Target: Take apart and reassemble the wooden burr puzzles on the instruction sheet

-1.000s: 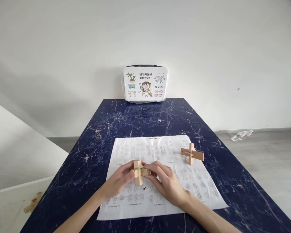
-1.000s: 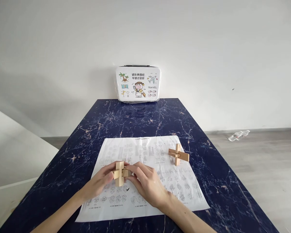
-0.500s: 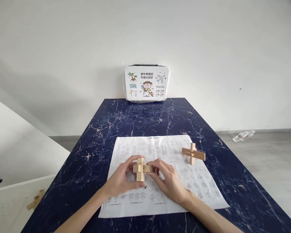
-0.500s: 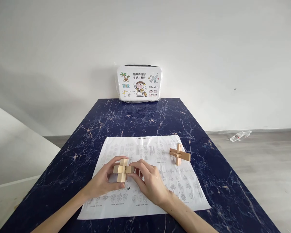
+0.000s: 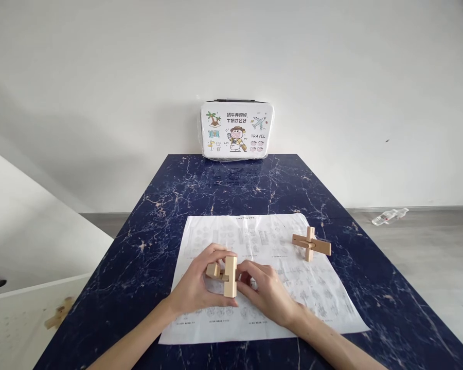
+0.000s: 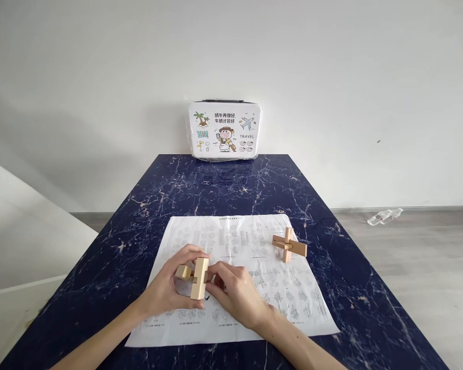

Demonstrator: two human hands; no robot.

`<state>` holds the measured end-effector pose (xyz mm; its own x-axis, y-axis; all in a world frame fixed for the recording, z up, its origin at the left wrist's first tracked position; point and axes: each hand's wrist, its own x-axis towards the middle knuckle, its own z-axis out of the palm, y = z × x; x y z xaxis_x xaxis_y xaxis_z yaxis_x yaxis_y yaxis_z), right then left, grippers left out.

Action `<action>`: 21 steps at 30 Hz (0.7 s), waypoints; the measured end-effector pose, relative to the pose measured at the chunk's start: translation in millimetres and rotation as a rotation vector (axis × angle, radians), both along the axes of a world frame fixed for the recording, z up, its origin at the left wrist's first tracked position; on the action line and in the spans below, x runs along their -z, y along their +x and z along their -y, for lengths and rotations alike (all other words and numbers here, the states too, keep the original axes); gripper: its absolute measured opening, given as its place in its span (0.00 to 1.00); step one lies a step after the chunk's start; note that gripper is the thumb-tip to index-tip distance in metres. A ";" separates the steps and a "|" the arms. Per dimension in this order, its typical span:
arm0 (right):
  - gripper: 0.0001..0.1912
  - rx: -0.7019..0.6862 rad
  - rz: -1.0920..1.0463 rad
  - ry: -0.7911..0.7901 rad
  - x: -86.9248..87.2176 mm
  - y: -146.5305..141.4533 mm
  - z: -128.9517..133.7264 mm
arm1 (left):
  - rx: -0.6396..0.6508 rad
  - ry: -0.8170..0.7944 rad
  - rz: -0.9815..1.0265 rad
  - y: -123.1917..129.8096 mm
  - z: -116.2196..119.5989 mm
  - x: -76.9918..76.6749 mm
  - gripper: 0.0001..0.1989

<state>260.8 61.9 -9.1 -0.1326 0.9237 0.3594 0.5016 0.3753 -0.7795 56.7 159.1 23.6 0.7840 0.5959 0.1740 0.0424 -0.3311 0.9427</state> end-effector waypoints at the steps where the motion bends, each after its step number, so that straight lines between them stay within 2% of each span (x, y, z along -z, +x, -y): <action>1: 0.06 0.000 0.015 -0.007 -0.4 -0.3 0.0 | -0.011 0.013 -0.001 -1.7 -1.6 -0.4 0.37; 5: 0.08 0.038 0.033 -0.031 -3.0 -0.2 0.3 | -0.145 0.074 0.047 -12.1 -14.7 -6.3 0.36; 7: 0.08 0.078 0.002 -0.054 -4.3 0.2 0.0 | -0.318 0.168 -0.002 -18.5 -25.0 -7.9 0.32; 9: 0.09 0.127 -0.051 -0.082 -5.8 0.7 -0.8 | -0.567 0.326 -0.138 -25.0 -36.7 -4.8 0.27; 11: 0.10 0.168 -0.120 -0.108 -8.1 1.6 -2.2 | -0.695 0.498 -0.278 -31.4 -47.9 3.8 0.29; 13: 0.11 0.186 -0.197 -0.136 -11.0 3.0 -3.8 | -0.730 0.642 -0.381 -36.8 -56.7 16.1 0.30; 16: 0.15 0.158 -0.323 -0.213 -15.5 6.0 -5.6 | -0.770 0.768 -0.499 -40.6 -62.4 30.7 0.30; 18: 0.18 0.120 -0.417 -0.282 -17.9 7.9 -6.2 | -0.781 0.816 -0.522 -39.1 -60.8 31.3 0.33; 20: 0.20 0.085 -0.500 -0.338 -19.7 9.1 -6.5 | -0.758 0.854 -0.467 -34.8 -55.1 24.1 0.36; 21: 0.20 0.074 -0.533 -0.356 -20.5 9.4 -6.6 | -0.720 0.865 -0.410 -32.0 -50.7 18.8 0.35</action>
<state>270.2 68.6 11.4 0.0479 0.9985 0.0284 0.0253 0.0272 -0.9993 24.7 209.8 4.8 0.4091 0.7295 0.5481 0.7235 -0.6254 0.2923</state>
